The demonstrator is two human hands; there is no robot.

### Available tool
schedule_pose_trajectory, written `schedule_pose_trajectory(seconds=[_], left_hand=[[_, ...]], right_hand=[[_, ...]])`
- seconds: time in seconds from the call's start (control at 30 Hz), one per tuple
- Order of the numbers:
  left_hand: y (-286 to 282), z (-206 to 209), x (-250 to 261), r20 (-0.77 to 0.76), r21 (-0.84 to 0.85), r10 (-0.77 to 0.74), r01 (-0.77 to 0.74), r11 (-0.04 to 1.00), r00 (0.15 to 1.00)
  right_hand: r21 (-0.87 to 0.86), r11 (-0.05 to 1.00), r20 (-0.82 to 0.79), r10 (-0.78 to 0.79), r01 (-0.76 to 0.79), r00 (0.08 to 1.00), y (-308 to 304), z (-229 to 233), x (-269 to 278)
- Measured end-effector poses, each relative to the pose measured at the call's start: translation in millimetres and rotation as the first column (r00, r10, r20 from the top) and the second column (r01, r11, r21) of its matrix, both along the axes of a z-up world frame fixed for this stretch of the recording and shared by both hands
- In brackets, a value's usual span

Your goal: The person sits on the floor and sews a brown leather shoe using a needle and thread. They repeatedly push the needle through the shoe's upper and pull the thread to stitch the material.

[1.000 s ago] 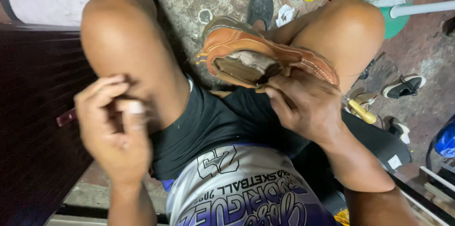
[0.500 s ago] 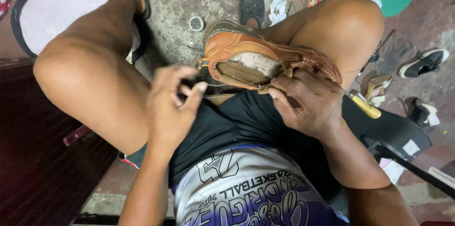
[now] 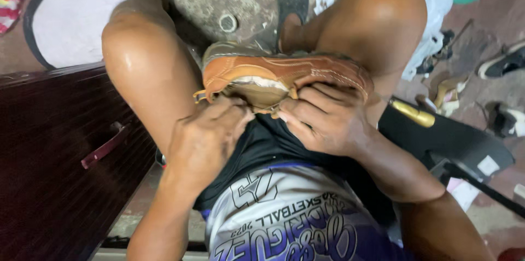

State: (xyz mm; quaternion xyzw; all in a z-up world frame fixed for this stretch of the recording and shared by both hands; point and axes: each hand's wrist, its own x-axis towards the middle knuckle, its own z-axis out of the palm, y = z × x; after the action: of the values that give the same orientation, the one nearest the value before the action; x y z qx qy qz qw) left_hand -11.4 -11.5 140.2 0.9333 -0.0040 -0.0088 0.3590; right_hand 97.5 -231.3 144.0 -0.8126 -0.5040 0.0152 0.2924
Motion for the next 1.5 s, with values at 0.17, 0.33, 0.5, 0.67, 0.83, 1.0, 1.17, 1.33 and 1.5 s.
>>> schedule_pose_trajectory(seconds=[0.17, 0.33, 0.5, 0.67, 0.83, 1.0, 1.17, 1.33, 1.5], left_hand=[[13, 9, -17, -0.087, -0.563, 0.101, -0.132, 0.816, 0.991], [10, 2, -12, -0.188, -0.975, 0.006, -0.186, -0.125, 0.982], [-12, -8, -1, -0.165, -0.33, 0.176, -0.222, 0.917, 0.97], [-16, -33, 4, -0.362, -0.011, -0.029, 0.027, 1.0, 0.932], [-1, -74, -6, -0.337, -0.224, -0.149, 0.075, 0.972, 0.93], [13, -110, -15, -0.107, -0.191, -0.319, 0.295, 0.936, 0.942], [20, -114, -14, -0.051, -0.173, -0.384, 0.37, 0.913, 0.922], [25, -108, -11, -0.292, -0.336, -0.355, 0.252, 0.907, 0.888], [31, -105, 10, -0.148, -0.273, -0.426, 0.377, 0.885, 0.892]], right_hand=[[-0.03, 0.999, 0.042, 0.03, -0.029, 0.999, 12, 0, 3], [0.009, 0.997, 0.022, 0.073, -0.073, 0.997, 12, -2, 4], [0.112, 0.983, 0.029, 0.146, -0.148, 0.989, 13, -10, 5], [0.205, 0.951, 0.077, 0.219, -0.231, 0.973, 18, -21, 2], [0.256, 0.924, 0.117, 0.261, -0.283, 0.958, 24, -25, -3], [0.26, 0.896, 0.11, 0.343, -0.36, 0.933, 26, -27, -7], [0.143, 0.943, 0.085, 0.292, -0.302, 0.953, 7, 19, 0], [-0.292, 0.94, 0.006, -0.183, 0.177, 0.983, -51, 67, 14], [-0.515, 0.812, -0.272, -0.458, 0.275, 0.846, -66, 61, 19]])
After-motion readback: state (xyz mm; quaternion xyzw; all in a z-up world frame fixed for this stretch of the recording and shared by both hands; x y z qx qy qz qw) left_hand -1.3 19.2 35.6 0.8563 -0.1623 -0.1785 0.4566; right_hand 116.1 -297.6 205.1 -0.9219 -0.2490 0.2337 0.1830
